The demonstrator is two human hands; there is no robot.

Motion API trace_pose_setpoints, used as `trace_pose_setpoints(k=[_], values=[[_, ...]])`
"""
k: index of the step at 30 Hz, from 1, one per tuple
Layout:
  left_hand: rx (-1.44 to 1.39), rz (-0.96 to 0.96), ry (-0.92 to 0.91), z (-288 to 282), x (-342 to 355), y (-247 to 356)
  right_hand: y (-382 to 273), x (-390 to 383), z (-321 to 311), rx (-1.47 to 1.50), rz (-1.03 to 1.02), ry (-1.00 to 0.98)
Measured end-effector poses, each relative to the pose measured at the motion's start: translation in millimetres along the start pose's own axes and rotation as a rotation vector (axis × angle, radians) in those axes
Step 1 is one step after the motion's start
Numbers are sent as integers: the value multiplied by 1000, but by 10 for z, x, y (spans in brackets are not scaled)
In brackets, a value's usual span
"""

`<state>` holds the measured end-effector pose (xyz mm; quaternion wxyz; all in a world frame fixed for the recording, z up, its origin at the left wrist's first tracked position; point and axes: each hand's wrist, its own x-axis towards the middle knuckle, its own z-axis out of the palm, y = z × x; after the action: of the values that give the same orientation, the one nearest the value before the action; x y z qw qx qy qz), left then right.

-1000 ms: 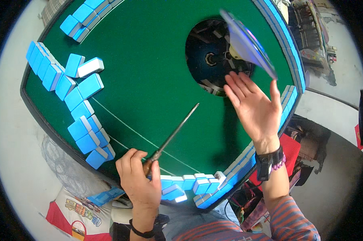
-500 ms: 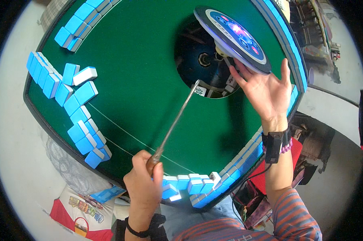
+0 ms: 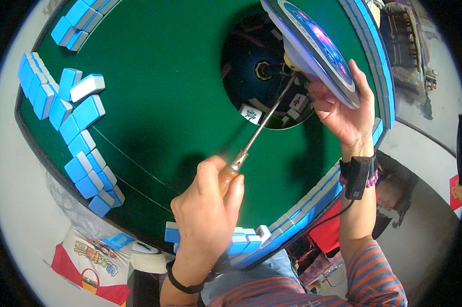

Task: The person uses a screwdriver to tighten a screw on the center lift mechanism of an automatic mahjong table and then places a cover plate back onto the mechanism.

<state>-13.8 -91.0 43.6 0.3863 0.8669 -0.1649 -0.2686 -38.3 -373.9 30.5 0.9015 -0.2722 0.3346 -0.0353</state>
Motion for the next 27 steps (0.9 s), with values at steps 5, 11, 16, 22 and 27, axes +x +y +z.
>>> trace_pose_setpoints(k=[5, 11, 16, 22, 27], values=[[-63, -57, -31, -29, -66, -41, -6, -11, 30, 63, -15, 38], [-137, -56, -11, -55, -48, -34, 59, -50, -48, 293, 41, -114], [-120, -46, -9, -96, -9, -58, 144, -117, 58, 310, -5, -3], [-134, -14, 10, -97, -16, -61, 195, -145, 99, 297, -18, 20], [-99, 3, -6, -142, -6, -41, 223, -148, 106, 316, -22, 29]])
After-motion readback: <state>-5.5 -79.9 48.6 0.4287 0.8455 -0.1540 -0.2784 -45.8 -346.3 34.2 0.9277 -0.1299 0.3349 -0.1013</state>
